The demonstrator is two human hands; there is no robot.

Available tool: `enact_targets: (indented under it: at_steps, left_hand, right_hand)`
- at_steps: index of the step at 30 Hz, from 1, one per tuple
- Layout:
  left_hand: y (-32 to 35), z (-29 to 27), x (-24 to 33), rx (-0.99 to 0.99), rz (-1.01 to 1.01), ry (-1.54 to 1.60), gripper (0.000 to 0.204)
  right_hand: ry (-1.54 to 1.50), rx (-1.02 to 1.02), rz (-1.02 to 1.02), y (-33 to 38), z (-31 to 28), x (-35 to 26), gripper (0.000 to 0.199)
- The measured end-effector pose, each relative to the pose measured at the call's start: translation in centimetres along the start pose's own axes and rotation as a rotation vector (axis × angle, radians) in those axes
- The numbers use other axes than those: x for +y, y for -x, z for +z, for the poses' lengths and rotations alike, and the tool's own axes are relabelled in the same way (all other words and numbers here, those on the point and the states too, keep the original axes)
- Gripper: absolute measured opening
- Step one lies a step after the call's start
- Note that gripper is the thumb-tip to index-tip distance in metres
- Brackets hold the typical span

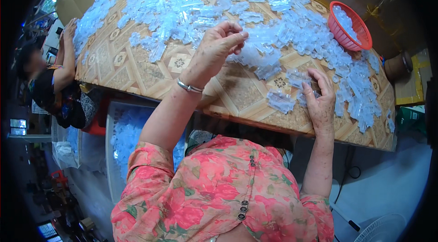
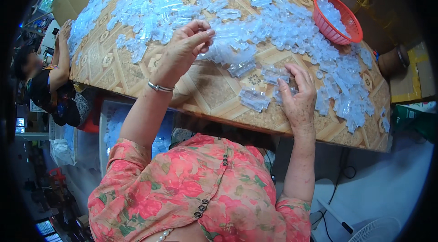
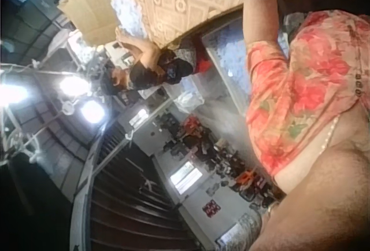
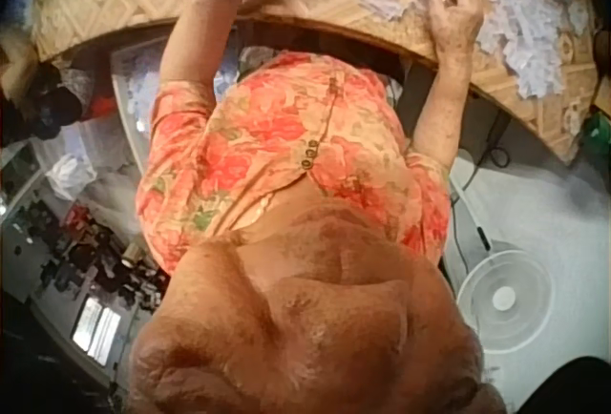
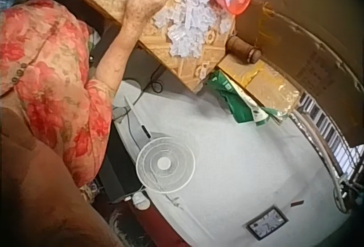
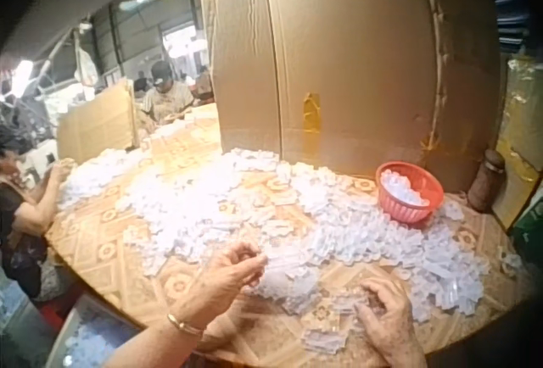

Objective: The person repeatedly picks up small, translucent plastic components from a large pile on a wooden table. They manipulate the parts with both hands, appearing to snap or fit them together, and then place the assembled units back onto the table. The process is continuous and repetitive throughout the clip.

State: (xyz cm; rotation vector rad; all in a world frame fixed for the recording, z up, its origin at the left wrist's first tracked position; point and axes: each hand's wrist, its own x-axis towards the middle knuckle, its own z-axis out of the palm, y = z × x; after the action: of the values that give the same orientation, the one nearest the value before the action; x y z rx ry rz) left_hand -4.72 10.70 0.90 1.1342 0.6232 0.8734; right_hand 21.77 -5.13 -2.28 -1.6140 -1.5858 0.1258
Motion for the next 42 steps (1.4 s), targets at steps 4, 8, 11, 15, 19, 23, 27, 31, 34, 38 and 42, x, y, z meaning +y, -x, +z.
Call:
enact_targets:
  at_steps: [4,8,11,15,19,23,27,31,34,38,42]
  left_hand:
    - [1.8,4.1,-0.6,-0.084,-0.036,-0.066,0.013]
    - [2.8,7.3,-1.2,-0.148,-0.151,-0.039,0.025]
    - [2.8,8.5,-1.7,-0.148,-0.205,-0.075,0.033]
    - [2.7,8.9,-2.5,-0.217,-0.175,-0.145,0.034]
    - [2.8,9.4,-2.6,-0.208,-0.187,-0.178,0.034]
    - [2.6,9.4,-2.9,-0.257,-0.227,-0.135,0.033]
    - [3.0,9.8,-2.4,-0.368,-0.306,-0.11,0.028]
    - [4.0,10.9,-3.1,-0.515,-0.392,0.073,0.02]
    - [4.6,12.2,-1.9,-0.544,-0.446,-0.014,0.023]
    - [5.2,12.9,-2.3,-0.547,-0.45,0.082,0.025]
    - [5.5,12.7,-3.6,-0.547,-0.427,0.333,0.028]
  right_hand:
    - [0.061,0.089,-0.132,0.0,-0.6,-1.4,0.043]
    - [-0.112,0.062,-0.131,0.5,-0.8,-3.6,0.046]
    - [-0.352,0.051,0.051,1.6,-0.2,-2.9,0.039]
    - [-0.686,-0.006,0.309,2.6,-0.2,-2.2,0.035]
    - [-0.907,-0.018,0.353,2.5,-0.7,-2.7,0.038]
    - [-1.028,-0.06,0.405,2.5,-1.3,-2.4,0.041]
    - [-1.095,0.016,0.43,2.4,-1.2,-2.0,0.04]
    - [-1.076,0.012,0.447,1.9,-2.0,-1.9,0.04]
    - [-1.131,-0.087,0.414,1.7,-2.4,-2.1,0.039]
    - [-1.373,-0.068,0.385,2.1,-1.9,-2.4,0.066]
    - [-1.492,-0.194,0.313,2.4,-1.9,-3.5,0.101]
